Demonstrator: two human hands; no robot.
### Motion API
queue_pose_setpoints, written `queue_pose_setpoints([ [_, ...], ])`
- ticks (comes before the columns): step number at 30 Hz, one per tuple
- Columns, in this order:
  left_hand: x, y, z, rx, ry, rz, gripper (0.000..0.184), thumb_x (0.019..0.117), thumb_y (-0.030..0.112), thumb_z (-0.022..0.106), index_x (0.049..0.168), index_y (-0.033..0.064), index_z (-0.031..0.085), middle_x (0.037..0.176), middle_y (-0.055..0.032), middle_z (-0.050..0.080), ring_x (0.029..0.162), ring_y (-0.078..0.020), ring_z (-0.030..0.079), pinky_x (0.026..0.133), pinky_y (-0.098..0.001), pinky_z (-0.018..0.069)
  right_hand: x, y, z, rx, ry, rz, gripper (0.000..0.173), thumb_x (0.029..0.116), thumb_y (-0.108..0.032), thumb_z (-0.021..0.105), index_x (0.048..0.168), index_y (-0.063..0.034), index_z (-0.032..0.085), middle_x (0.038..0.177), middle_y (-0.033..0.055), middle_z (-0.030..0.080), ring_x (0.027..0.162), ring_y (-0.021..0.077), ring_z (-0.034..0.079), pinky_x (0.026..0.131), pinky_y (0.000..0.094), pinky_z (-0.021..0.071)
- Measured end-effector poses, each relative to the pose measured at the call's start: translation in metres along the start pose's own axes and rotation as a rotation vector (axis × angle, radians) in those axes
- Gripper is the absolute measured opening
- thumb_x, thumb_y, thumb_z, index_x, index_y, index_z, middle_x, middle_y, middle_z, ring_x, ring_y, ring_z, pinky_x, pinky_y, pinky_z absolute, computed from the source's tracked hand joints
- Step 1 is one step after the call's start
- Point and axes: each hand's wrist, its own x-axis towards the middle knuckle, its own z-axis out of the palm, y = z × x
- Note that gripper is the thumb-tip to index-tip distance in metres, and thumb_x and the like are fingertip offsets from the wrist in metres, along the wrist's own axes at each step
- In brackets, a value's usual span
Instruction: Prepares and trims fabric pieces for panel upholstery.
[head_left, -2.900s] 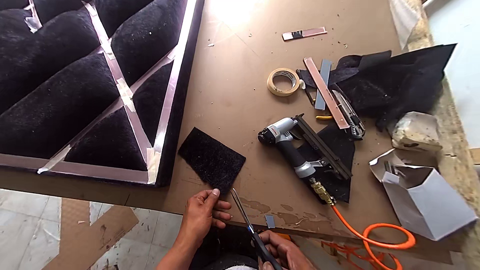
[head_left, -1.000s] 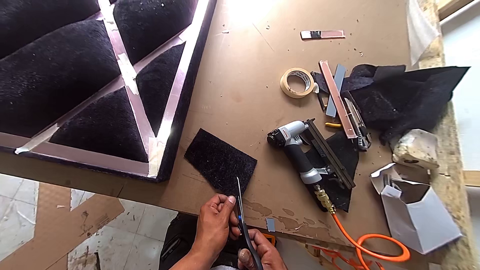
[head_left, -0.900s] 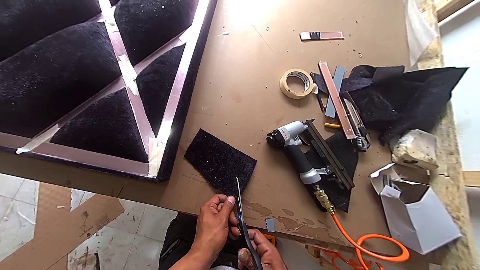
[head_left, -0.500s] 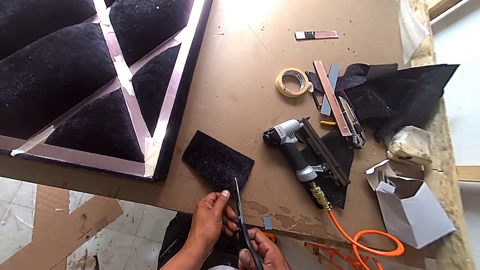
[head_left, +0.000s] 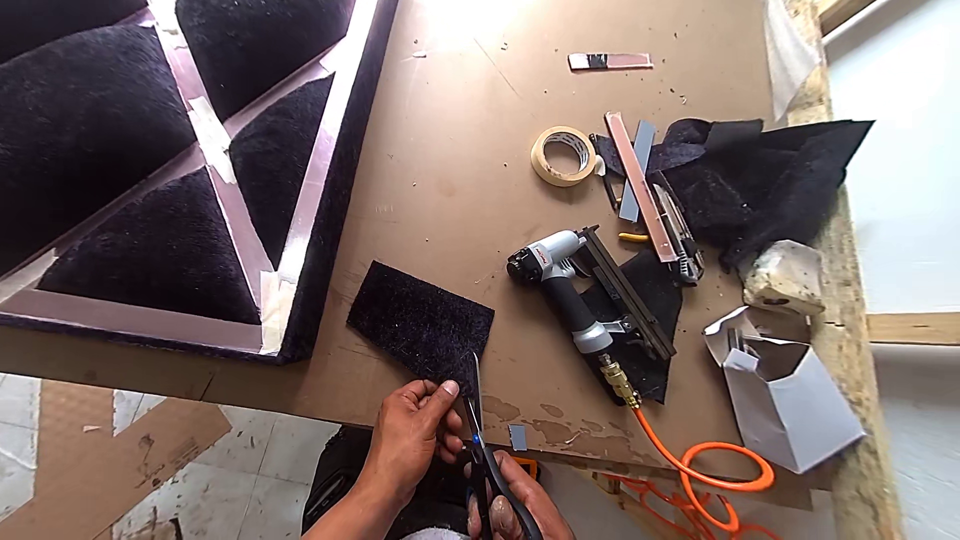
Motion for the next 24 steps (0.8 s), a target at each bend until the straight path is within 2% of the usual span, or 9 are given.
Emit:
queue_pose_setpoints([
  [4, -0.002, -0.001, 0.002, 0.008, -0.019, -0.004, 0.03, 0.1044, 0.025, 0.063, 0.1, -0.0042, 0.065, 0.073, -0.0158, 0.071, 0.056, -0.0244, 0.07, 0.053, -0.0357, 0.0622, 0.003, -0.002, 0.004, -0.02, 0.038, -0.002, 0.067, 0.0953, -0.056, 0.067, 0.127, 0.0002, 0.049, 0.087, 0.0157, 0.068, 0.059, 0.0241, 0.064, 0.046, 0.0347, 0.054],
  [7, -0.002, -0.003, 0.003, 0.01, -0.02, 0.004, 0.03, 0.1047, 0.025, 0.062, 0.101, -0.004, 0.065, 0.073, -0.0155, 0.071, 0.056, -0.0244, 0.07, 0.053, -0.036, 0.0621, 0.001, -0.004, 0.004, -0.084, 0.079, 0.007, 0.07, 0.0929, -0.059, 0.068, 0.125, 0.0004, 0.051, 0.086, 0.0154, 0.068, 0.059, 0.0248, 0.065, 0.048, 0.037, 0.0556],
  [16, -0.002, -0.005, -0.001, 0.016, -0.034, 0.005, 0.028, 0.1047, 0.024, 0.062, 0.1, -0.0038, 0.064, 0.073, -0.0157, 0.071, 0.055, -0.0251, 0.07, 0.051, -0.0357, 0.0619, -0.011, -0.011, -0.024, -0.26, 0.049, 0.021, 0.07, 0.0876, -0.058, 0.076, 0.126, -0.0029, 0.056, 0.085, 0.0133, 0.068, 0.063, 0.0271, 0.068, 0.053, 0.042, 0.0602],
  [20, -0.003, -0.005, -0.001, 0.027, -0.039, 0.01, 0.028, 0.1049, 0.024, 0.062, 0.1, -0.0042, 0.064, 0.073, -0.0163, 0.071, 0.054, -0.0252, 0.069, 0.051, -0.0362, 0.0621, -0.01, -0.013, -0.017, -0.478, 0.15, -0.001, 0.068, 0.0839, -0.058, 0.08, 0.124, -0.0068, 0.058, 0.082, 0.0041, 0.069, 0.062, 0.0188, 0.066, 0.053, 0.0368, 0.0591],
  [24, -0.005, -0.008, 0.0, 0.022, -0.035, 0.023, 0.027, 0.1054, 0.021, 0.06, 0.099, -0.0051, 0.063, 0.071, -0.0163, 0.07, 0.054, -0.0252, 0.069, 0.051, -0.0367, 0.0621, -0.007, -0.013, -0.002, -0.774, 0.315, -0.036, 0.073, 0.079, -0.064, 0.08, 0.123, -0.0087, 0.061, 0.081, -0.0044, 0.068, 0.062, 0.0084, 0.063, 0.056, 0.0309, 0.0576],
])
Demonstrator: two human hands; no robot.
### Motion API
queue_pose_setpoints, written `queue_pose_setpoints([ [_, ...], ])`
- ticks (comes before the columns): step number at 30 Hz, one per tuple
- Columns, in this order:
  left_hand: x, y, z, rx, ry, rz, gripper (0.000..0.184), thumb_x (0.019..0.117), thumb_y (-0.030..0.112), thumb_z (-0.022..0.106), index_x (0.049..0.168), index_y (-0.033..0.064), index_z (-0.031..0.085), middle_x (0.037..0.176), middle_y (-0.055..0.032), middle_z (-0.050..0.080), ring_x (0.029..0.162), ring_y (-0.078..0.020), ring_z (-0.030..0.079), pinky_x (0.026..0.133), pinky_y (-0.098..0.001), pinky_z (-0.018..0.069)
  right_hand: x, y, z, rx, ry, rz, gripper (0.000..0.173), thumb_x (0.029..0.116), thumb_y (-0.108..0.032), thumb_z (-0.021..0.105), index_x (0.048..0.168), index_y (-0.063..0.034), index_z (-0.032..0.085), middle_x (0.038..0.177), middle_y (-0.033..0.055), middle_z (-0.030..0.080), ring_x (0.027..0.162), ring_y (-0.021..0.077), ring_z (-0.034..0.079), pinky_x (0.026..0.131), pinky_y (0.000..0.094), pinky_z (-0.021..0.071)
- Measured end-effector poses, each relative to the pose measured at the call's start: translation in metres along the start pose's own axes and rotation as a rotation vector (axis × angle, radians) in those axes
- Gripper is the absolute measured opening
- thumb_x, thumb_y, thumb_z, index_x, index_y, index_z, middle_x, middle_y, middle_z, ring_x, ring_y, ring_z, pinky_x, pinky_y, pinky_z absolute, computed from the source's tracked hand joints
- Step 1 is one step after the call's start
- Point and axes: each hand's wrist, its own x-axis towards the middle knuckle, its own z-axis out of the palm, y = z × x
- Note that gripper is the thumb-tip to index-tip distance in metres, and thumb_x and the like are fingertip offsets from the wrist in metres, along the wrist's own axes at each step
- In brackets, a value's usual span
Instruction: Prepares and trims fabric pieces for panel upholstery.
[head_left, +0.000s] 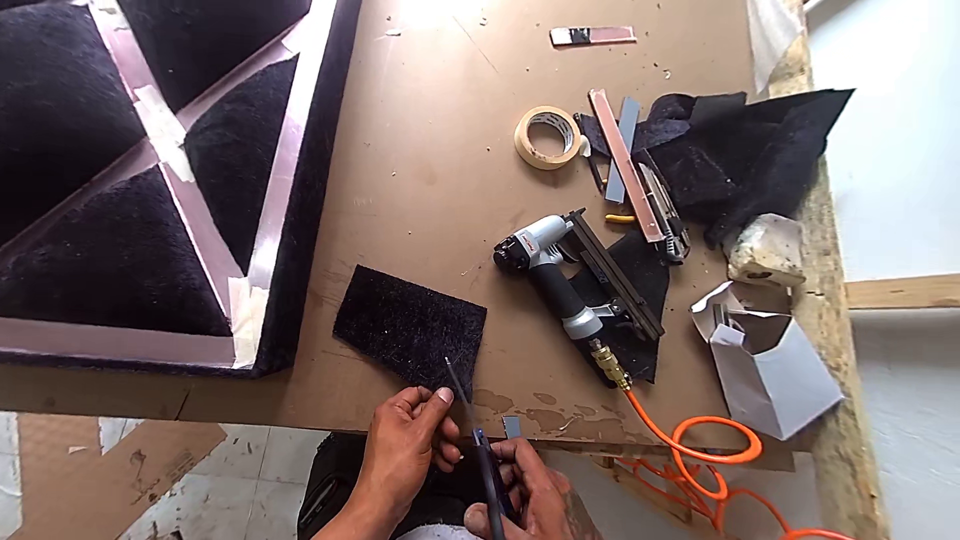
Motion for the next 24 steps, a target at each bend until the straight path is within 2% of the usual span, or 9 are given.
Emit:
queue_pose_setpoints([
  [4, -0.002, -0.002, 0.002, -0.002, -0.005, -0.011, 0.026, 0.1057, 0.019, 0.059, 0.098, -0.0056, 0.063, 0.069, -0.0159, 0.069, 0.053, -0.0239, 0.068, 0.05, -0.0361, 0.0615, -0.001, -0.003, 0.008, -0.121, 0.076, -0.028, 0.079, 0.0759, -0.071, 0.078, 0.122, -0.0087, 0.062, 0.08, -0.0043, 0.065, 0.062, 0.0075, 0.061, 0.056, 0.0308, 0.0558],
  [8, -0.003, -0.004, 0.004, -0.004, -0.015, -0.03, 0.026, 0.1061, 0.019, 0.058, 0.099, -0.0053, 0.063, 0.068, -0.0153, 0.068, 0.052, -0.0228, 0.067, 0.049, -0.0355, 0.0609, -0.005, 0.002, 0.009, -0.087, 0.069, -0.014, 0.08, 0.075, -0.074, 0.076, 0.122, -0.011, 0.062, 0.08, -0.0067, 0.066, 0.062, 0.0061, 0.061, 0.055, 0.0293, 0.0559],
  [15, -0.008, -0.011, 0.013, -0.051, -0.02, -0.085, 0.025, 0.1055, 0.018, 0.059, 0.1, -0.0062, 0.063, 0.068, -0.0147, 0.067, 0.05, -0.0205, 0.066, 0.047, -0.0336, 0.0591, -0.006, 0.001, 0.018, 0.068, 0.121, 0.037, 0.077, 0.079, -0.07, 0.076, 0.123, -0.0084, 0.061, 0.083, -0.004, 0.067, 0.065, 0.0069, 0.063, 0.058, 0.0283, 0.0571],
  [21, -0.008, -0.014, 0.016, -0.076, -0.043, -0.11, 0.027, 0.1068, 0.019, 0.055, 0.102, -0.0063, 0.062, 0.068, -0.0161, 0.067, 0.05, -0.0205, 0.065, 0.047, -0.0336, 0.0587, -0.007, 0.002, 0.022, 0.134, 0.149, 0.074, 0.076, 0.0789, -0.068, 0.077, 0.122, -0.0081, 0.061, 0.083, -0.0029, 0.067, 0.064, 0.0079, 0.063, 0.057, 0.0293, 0.057],
  [24, -0.007, -0.013, 0.021, -0.071, -0.035, -0.11, 0.027, 0.1054, 0.02, 0.058, 0.1, -0.0063, 0.063, 0.068, -0.0161, 0.067, 0.05, -0.02, 0.065, 0.047, -0.0334, 0.0588, -0.009, 0.002, 0.021, 0.134, 0.152, 0.081, 0.077, 0.0787, -0.069, 0.077, 0.123, -0.0082, 0.061, 0.083, -0.003, 0.067, 0.065, 0.008, 0.063, 0.058, 0.0296, 0.0573],
])
